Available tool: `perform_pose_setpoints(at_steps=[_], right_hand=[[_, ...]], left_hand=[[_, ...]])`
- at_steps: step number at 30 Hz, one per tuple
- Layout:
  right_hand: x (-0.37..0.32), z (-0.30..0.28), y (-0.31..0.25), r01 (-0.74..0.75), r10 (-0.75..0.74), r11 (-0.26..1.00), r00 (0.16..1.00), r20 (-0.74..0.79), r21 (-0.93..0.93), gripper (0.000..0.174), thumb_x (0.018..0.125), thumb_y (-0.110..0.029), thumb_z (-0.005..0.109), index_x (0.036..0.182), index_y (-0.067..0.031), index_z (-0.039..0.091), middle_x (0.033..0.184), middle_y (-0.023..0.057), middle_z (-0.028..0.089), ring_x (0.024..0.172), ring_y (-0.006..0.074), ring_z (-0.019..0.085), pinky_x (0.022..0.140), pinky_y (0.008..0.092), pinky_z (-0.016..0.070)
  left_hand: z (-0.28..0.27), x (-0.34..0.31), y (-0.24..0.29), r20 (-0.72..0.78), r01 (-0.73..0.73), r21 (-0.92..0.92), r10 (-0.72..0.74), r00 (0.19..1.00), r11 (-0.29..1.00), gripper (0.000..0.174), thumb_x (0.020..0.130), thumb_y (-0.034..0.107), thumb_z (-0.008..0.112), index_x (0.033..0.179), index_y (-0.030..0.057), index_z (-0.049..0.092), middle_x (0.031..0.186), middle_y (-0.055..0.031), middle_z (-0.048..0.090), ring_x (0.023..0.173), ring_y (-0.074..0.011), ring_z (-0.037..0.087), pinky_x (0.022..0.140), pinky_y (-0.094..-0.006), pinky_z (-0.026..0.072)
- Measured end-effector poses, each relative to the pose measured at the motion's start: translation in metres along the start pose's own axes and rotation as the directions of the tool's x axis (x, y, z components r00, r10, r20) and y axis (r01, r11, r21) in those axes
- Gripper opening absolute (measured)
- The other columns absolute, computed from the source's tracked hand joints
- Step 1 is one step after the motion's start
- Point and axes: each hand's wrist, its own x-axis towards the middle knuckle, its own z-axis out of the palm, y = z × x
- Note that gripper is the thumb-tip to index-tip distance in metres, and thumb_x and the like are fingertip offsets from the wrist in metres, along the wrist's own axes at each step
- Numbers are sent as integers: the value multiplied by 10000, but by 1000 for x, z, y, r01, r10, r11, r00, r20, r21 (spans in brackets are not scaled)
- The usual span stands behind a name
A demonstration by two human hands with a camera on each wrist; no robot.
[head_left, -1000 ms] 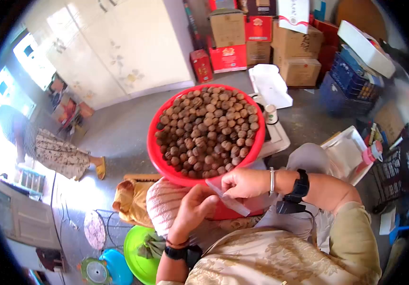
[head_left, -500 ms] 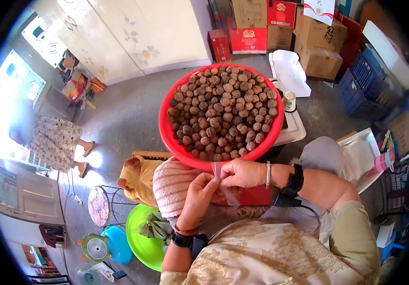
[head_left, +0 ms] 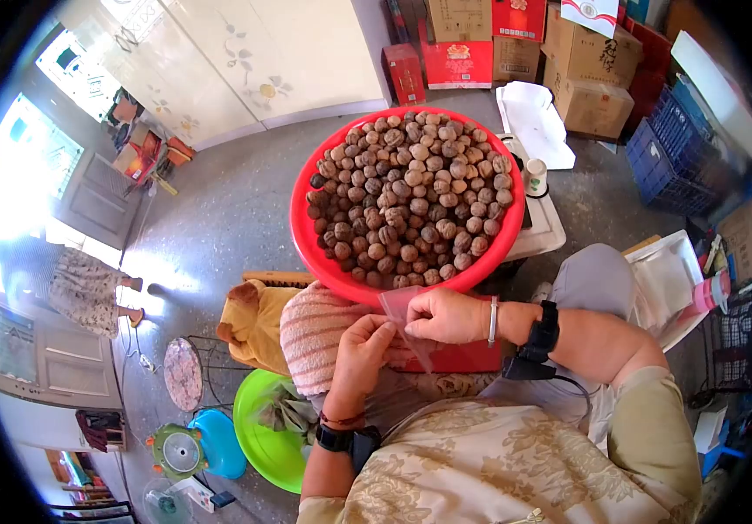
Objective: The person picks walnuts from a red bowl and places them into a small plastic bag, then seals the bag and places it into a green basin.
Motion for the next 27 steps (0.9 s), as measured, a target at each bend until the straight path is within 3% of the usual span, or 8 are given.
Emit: perform_pose_setpoints(at_steps=[3,5,12,14,18,20,23,27], right_hand=[[-2,2,-5,-12,19,994,998,-65,107,174,884,-180,706,895,-8,685,801,86,711,754,167,654,710,350,533],[1,7,6,104,-104,995,981,-163,-12,168,878,-176,706,879,-9,683,798,102,713,757,185,661,712,365,534],[0,6,0,57,-69,995,984,-167,-76,126,869,-140,691,891,-16,683,799,115,713,756,194,668,687,376,539],[0,4,-1,46,-48,999,994,-97,-28,130,915,-125,682,955,-4,657,832,58,690,761,134,646,671,322,541],[1,6,5,55,-50,997,994,-101,45,150,934,-131,683,976,4,633,853,61,683,777,130,637,684,321,539],[1,8,6,132,-121,990,970,-213,41,160,895,-138,713,935,1,645,832,120,705,761,200,657,689,371,537],[-2,7,6,140,-148,989,970,-194,-54,172,945,-134,692,1000,5,608,894,78,678,824,135,621,727,326,541],[-3,5,8,143,-155,987,965,-213,-74,176,951,-141,690,1001,6,607,891,83,679,823,145,625,724,332,544]], left_hand=[[-5,5,-6,4,-9,7,9,1000,1000,175,1052,160,573,1072,-12,599,984,-108,699,810,-195,728,720,-347,643],[-7,8,-11,33,-55,-13,55,998,998,184,1051,170,582,1065,-12,601,978,-103,696,798,-178,721,707,-332,640],[0,4,-3,20,-19,43,18,1000,999,166,1048,156,574,1054,-8,604,936,-91,685,763,-181,697,680,-337,631],[-1,3,-1,-3,-10,129,10,1000,992,178,1046,154,574,1063,-19,615,927,-90,687,766,-177,698,679,-332,631],[-3,2,-1,25,-27,68,25,999,997,193,1044,158,577,1073,-27,623,926,-90,693,771,-172,702,678,-327,629],[-4,3,-3,50,-29,86,25,998,996,203,1051,163,564,1083,-30,619,934,-103,699,774,-186,711,679,-334,630],[-5,5,-4,125,18,59,-25,992,998,216,1062,169,543,1095,-32,614,946,-120,706,776,-205,720,682,-342,631],[3,-1,6,130,20,95,-32,991,995,220,1068,168,529,1103,-34,609,952,-134,710,778,-221,725,696,-348,634]])
